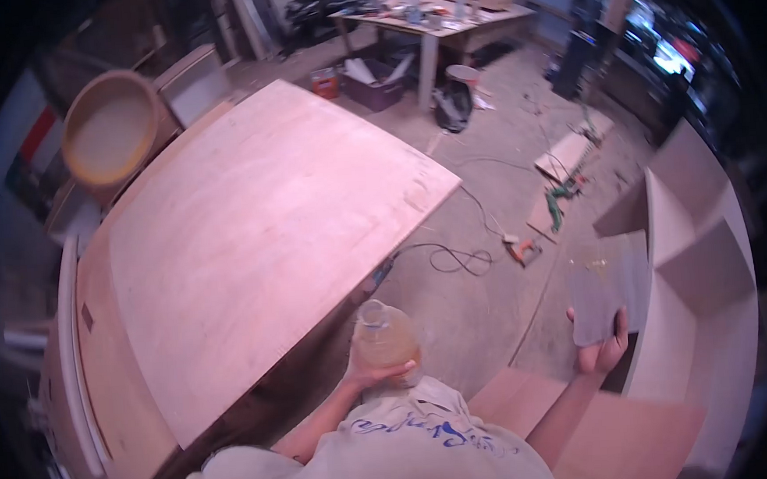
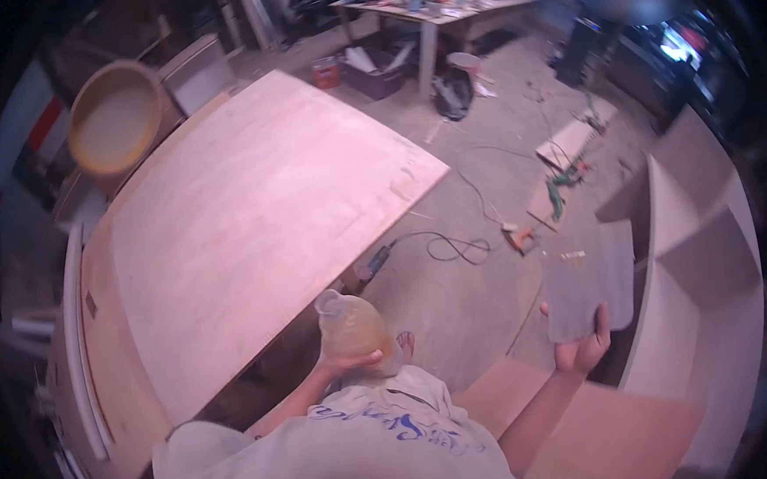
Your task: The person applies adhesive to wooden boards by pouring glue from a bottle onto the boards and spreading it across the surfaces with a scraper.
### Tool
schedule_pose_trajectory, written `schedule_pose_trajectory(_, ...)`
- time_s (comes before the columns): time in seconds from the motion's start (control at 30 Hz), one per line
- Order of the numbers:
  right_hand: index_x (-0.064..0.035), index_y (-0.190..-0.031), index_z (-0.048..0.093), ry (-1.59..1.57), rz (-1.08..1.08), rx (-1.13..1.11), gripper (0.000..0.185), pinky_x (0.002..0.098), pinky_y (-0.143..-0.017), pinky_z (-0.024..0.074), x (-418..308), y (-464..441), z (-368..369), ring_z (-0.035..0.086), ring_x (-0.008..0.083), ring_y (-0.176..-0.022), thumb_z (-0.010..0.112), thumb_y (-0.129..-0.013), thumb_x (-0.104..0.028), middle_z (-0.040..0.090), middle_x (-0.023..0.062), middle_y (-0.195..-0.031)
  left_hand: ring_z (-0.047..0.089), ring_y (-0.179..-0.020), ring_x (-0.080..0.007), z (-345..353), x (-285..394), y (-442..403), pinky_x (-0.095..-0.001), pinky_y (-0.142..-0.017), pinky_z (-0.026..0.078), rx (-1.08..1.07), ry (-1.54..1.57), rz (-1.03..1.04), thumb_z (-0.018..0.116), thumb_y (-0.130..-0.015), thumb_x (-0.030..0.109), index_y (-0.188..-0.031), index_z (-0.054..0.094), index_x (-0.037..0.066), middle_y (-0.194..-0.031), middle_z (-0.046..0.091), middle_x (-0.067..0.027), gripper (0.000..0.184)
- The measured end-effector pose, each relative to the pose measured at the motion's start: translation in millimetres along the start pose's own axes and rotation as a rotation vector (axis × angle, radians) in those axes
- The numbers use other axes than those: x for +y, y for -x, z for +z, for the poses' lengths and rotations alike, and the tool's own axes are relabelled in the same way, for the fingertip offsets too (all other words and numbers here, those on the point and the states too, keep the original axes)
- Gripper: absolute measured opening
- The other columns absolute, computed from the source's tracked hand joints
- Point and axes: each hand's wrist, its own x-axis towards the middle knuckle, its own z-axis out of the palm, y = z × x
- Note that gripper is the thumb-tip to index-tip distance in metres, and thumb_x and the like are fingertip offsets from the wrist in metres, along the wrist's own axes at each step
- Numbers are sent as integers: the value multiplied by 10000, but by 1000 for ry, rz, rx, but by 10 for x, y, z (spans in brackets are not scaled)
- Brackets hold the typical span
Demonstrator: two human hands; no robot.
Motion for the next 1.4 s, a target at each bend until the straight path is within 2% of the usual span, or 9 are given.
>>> schedule_pose_trajectory(0.17,-52,-1388,348,228,148,229,488,644,-923,415,15,-970,-367,447,344,-1244,454,-970,-280,409,146,-1403,586,-1050,-216,277,146,-613,-359,-908,469,102,-246,-66,891,-555,366,-1214,484,11,-1132,586,-121,852)
schedule_pose_trajectory(0.37,-65,-1373,393,778,589,722,481,475,-1026,353,178,-1671,-2486,451,289,-1227,474,-949,-278,441,105,-1368,592,-1030,-219,908,-1152,-49,-366,-892,478,397,-397,-588,882,-569,329,-1205,499,20,-1115,595,-117,804)
schedule_pose_trajectory(0.43,-37,-1330,449,1164,698,707,468,427,-982,396,61,-1781,-3321,503,279,-1161,509,-939,-286,502,119,-1306,591,-1030,-218,1172,-1504,176,-366,-892,479,516,-344,-791,880,-569,315,-1205,499,20,-1114,595,-115,798)
schedule_pose_trajectory(0.5,3,-1268,504,1570,795,435,440,380,-916,446,-192,-2024,-4279,555,256,-1066,547,-925,-270,571,120,-1212,591,-1029,-218,1502,-1795,338,-366,-891,480,630,-274,-1000,878,-569,301,-1206,500,21,-1114,595,-112,792)
schedule_pose_trajectory(0.6,43,-1218,531,1891,955,400,406,351,-876,470,-54,-2533,-4428,578,237,-1015,560,-922,-233,608,113,-1149,591,-1028,-217,1994,-1950,501,-366,-891,481,797,-135,-1227,876,-569,280,-1207,500,22,-1113,596,-108,784)
schedule_pose_trajectory(0.73,40,-1229,520,1926,1043,324,412,360,-881,466,1149,-3053,-4477,574,248,-1027,555,-924,-234,599,124,-1165,590,-1027,-216,2416,-2000,510,-366,-890,483,1014,28,-1338,872,-569,252,-1208,500,23,-1112,596,-103,773)
schedule_pose_trajectory(1.03,34,-1255,495,1907,1085,-92,425,379,-894,458,2753,-3368,-3780,564,273,-1053,541,-928,-235,578,148,-1200,588,-1024,-214,2720,-1855,389,-367,-889,488,1353,252,-1230,863,-570,189,-1210,501,26,-1110,597,-92,754)
schedule_pose_trajectory(1.23,29,-1272,478,1820,1024,-182,435,393,-902,453,2907,-3438,-3147,558,290,-1071,533,-931,-235,564,164,-1224,587,-1022,-213,2130,-1599,340,-367,-888,491,1483,269,-970,858,-570,147,-1212,502,27,-1109,598,-84,744)
schedule_pose_trajectory(1.4,25,-1287,464,1704,938,-93,444,404,-909,449,2365,-3590,-3019,553,304,-1085,525,-934,-236,553,177,-1244,587,-1021,-212,1066,-925,423,-367,-887,493,1458,157,-563,853,-570,112,-1213,502,29,-1107,599,-78,738)
